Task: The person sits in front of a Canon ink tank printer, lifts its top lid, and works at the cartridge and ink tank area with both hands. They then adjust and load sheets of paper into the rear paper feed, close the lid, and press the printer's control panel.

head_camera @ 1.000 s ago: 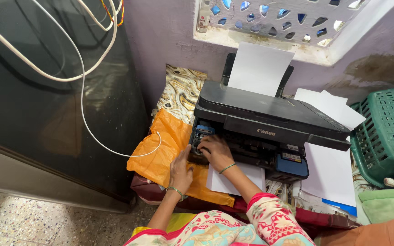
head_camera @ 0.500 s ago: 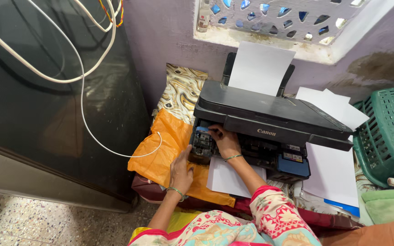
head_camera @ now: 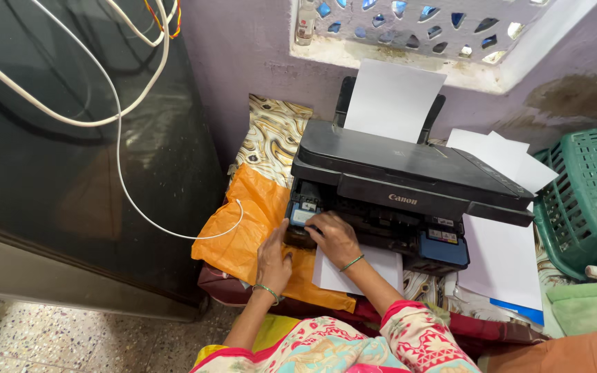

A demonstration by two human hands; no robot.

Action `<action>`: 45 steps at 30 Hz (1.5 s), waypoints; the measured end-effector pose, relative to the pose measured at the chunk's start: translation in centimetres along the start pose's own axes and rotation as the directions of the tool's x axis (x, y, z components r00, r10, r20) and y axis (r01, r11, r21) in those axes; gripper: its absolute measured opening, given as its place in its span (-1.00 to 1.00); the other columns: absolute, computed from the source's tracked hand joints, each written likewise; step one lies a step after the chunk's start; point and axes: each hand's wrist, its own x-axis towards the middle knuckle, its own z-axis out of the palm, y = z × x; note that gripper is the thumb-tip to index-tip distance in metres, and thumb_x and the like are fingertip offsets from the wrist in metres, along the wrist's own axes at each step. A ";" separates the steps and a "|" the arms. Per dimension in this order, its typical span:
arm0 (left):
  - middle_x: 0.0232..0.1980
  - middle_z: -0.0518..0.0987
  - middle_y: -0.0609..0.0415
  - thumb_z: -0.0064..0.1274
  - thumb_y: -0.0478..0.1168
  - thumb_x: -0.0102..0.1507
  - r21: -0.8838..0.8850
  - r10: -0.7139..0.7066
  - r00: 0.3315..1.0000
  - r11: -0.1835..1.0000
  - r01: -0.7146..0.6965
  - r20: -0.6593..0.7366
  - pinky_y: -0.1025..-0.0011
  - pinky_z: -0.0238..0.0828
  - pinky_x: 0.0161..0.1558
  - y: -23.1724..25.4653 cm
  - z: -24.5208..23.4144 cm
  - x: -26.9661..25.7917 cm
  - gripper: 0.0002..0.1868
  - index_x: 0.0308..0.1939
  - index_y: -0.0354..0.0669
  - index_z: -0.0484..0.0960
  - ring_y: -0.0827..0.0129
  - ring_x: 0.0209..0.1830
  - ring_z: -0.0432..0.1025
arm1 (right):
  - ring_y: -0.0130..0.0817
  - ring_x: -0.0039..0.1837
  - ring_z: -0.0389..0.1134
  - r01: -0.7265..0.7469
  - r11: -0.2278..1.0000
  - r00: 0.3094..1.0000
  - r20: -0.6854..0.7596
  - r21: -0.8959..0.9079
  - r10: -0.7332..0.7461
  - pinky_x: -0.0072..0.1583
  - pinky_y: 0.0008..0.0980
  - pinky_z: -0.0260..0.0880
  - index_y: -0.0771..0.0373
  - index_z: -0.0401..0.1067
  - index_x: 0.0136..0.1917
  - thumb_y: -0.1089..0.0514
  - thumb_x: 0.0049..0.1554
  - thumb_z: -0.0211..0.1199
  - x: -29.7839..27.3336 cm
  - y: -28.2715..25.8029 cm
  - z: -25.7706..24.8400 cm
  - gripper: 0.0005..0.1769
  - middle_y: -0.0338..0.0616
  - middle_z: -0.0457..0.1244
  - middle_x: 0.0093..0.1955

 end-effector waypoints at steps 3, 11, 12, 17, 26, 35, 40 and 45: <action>0.42 0.38 -0.16 0.08 -0.51 0.08 0.006 0.005 1.000 1.000 -0.005 -0.005 0.08 0.06 0.41 0.2 -0.1 -0.1 -0.12 0.50 -0.15 0.20 -0.08 0.46 0.20 | -0.16 0.03 0.39 0.037 0.999 0.999 -0.001 0.003 -0.037 0.06 -0.23 0.42 0.22 0.52 -0.09 0.22 0.04 0.40 -0.6 0.0 0.3 -0.85 -0.18 0.37 -0.06; 0.57 0.21 0.14 -0.01 -0.57 0.04 0.439 -0.004 0.995 0.898 -0.039 0.097 -0.16 -0.24 0.46 2.0 -0.5 0.1 -0.01 0.53 0.15 0.17 -0.08 0.55 0.05 | -0.16 0.08 0.39 0.051 0.998 0.998 -0.044 0.034 -0.050 0.07 -0.25 0.45 0.22 0.56 -0.01 0.29 0.03 0.37 -1.9 0.6 1.5 -0.79 -0.15 0.36 0.03; 0.57 0.19 0.15 -0.01 -0.56 0.03 0.460 -0.019 0.994 0.887 -0.031 0.105 -0.17 -0.26 0.47 2.2 -0.5 0.1 0.00 0.54 0.16 0.16 -0.08 0.56 0.02 | -0.16 0.11 0.39 0.047 0.998 0.999 -0.030 0.037 -0.046 0.09 -0.25 0.45 0.21 0.56 0.02 0.30 0.04 0.37 -2.1 0.6 1.4 -0.76 -0.16 0.36 0.05; 0.56 0.18 0.04 0.04 -0.44 0.06 0.585 0.001 0.991 0.807 -0.078 0.131 -0.22 -0.27 0.44 2.7 -0.4 0.1 -0.05 0.54 0.05 0.12 -0.10 0.57 -0.03 | -0.09 0.24 0.33 0.095 0.995 0.991 0.095 0.000 -0.095 0.20 -0.20 0.40 0.19 0.50 0.22 0.33 -0.02 0.34 -2.6 0.7 0.1 -0.51 -0.11 0.32 0.22; 0.60 0.10 -0.15 -0.09 -0.31 0.19 0.711 0.044 0.991 0.692 -0.124 0.130 -0.20 -0.25 0.47 3.0 3.2 0.5 -0.19 0.53 -0.30 0.05 -0.02 0.61 -0.07 | 0.04 0.43 0.21 0.059 0.997 0.981 0.189 -0.048 -0.049 0.38 -0.05 0.15 0.20 0.37 0.41 0.25 0.05 0.20 -6.1 2.3 -1.9 -0.38 0.04 0.22 0.42; 0.59 0.08 -0.21 0.04 -0.45 0.00 0.394 0.221 0.889 0.834 -0.386 0.402 -0.06 -0.18 0.49 7.4 8.5 -1.3 0.00 0.53 -0.33 0.01 -0.02 0.63 -0.10 | 0.00 0.42 0.20 -0.512 0.846 0.850 -0.226 -0.145 0.476 0.43 -0.04 0.15 0.12 0.54 0.21 0.14 0.17 0.27 -14.7 8.4 -12.4 -0.68 -0.03 0.30 0.34; 0.56 0.16 -0.23 0.05 -0.53 -0.01 0.104 0.280 0.807 0.917 -0.385 0.520 0.05 -0.04 0.49 11.1 12.6 -1.8 0.01 0.54 -0.31 0.04 -0.02 0.61 -0.02 | -0.03 0.39 0.22 -0.604 0.751 0.795 -0.268 -0.267 0.545 0.34 -0.01 0.16 0.10 0.59 0.16 0.07 0.01 0.40 -17.1 10.3 -16.2 -0.59 -0.05 0.31 0.32; 0.52 0.21 -0.25 0.13 -0.44 0.05 0.011 0.404 0.716 0.867 -0.498 0.570 -0.02 -0.03 0.44 13.6 17.1 -2.2 -0.06 0.50 -0.35 0.09 -0.05 0.57 0.04 | -0.08 0.31 0.31 -0.562 0.769 0.824 -0.289 -0.304 0.488 0.30 -0.10 0.24 0.05 0.64 0.04 -0.01 -0.01 0.44 -17.9 12.0 -16.9 -0.67 -0.13 0.37 0.22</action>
